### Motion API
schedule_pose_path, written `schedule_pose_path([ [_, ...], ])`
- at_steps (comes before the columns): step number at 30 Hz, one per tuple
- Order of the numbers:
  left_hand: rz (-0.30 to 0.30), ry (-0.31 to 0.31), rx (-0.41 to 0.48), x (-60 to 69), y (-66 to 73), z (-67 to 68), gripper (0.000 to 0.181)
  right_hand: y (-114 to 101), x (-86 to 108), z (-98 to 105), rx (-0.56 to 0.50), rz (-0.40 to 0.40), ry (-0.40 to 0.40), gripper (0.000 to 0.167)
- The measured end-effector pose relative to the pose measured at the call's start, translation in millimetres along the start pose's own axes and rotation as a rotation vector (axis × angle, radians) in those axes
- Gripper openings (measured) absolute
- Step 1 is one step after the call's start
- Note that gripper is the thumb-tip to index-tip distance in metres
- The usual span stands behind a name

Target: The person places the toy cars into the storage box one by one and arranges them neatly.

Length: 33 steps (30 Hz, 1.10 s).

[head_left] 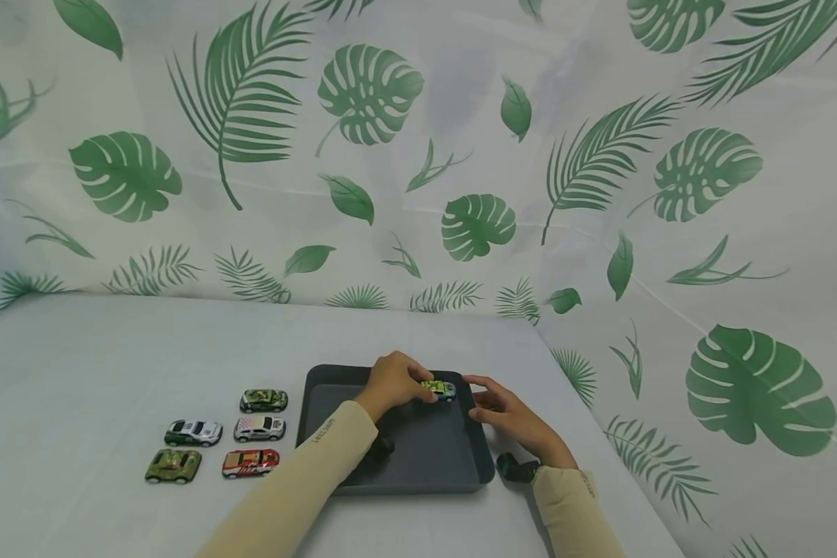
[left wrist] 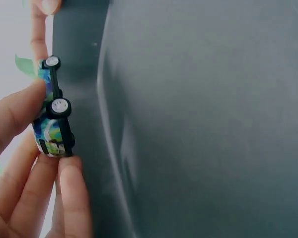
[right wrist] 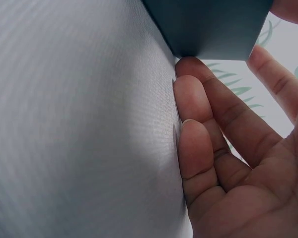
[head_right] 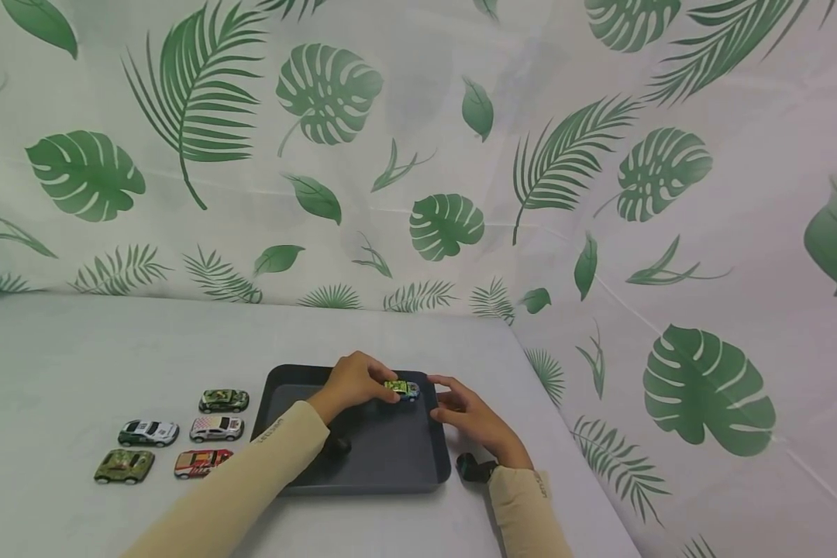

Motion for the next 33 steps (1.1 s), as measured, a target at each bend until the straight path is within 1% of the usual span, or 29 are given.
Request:
schedule_pose_path([
  [3,0.022,0.016,-0.006,-0.9,-1.4,-2.5,0.027,1,-1.5,0,0.004,0.002,-0.001,0.066],
  [10,0.01,0.027,-0.032,1.0,5.1,-8.3,0.026,3,-2.7,2,0.006,0.01,-0.003,0.067],
  [14,0.004,0.028,-0.039,2.1,6.5,-12.8,0.026,3,-2.3,1,0.0,0.02,-0.006,0.067],
  [21,-0.013,0.012,-0.045,3.9,6.7,-14.4,0.027,2,-2.2,1,-0.005,0.032,-0.014,0.066],
  [29,0.008,-0.007,-0.034,2.1,2.4,-16.3,0.028,2,-1.8,0,-0.01,0.026,-0.014,0.066],
  [33,0.012,-0.034,-0.037,2.2,1.3,-17.5,0.03,4,-1.4,1,-0.012,0.022,-0.01,0.067],
])
Point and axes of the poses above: each hand's wrist, its own x-axis away from the middle knuckle, its own z-axis out of the back of the hand, y = z × x, the point moved 7 cm from there along -x, towards the middle knuckle, and after that the axes turned 1 degree about -y, right-handed, at the moved point
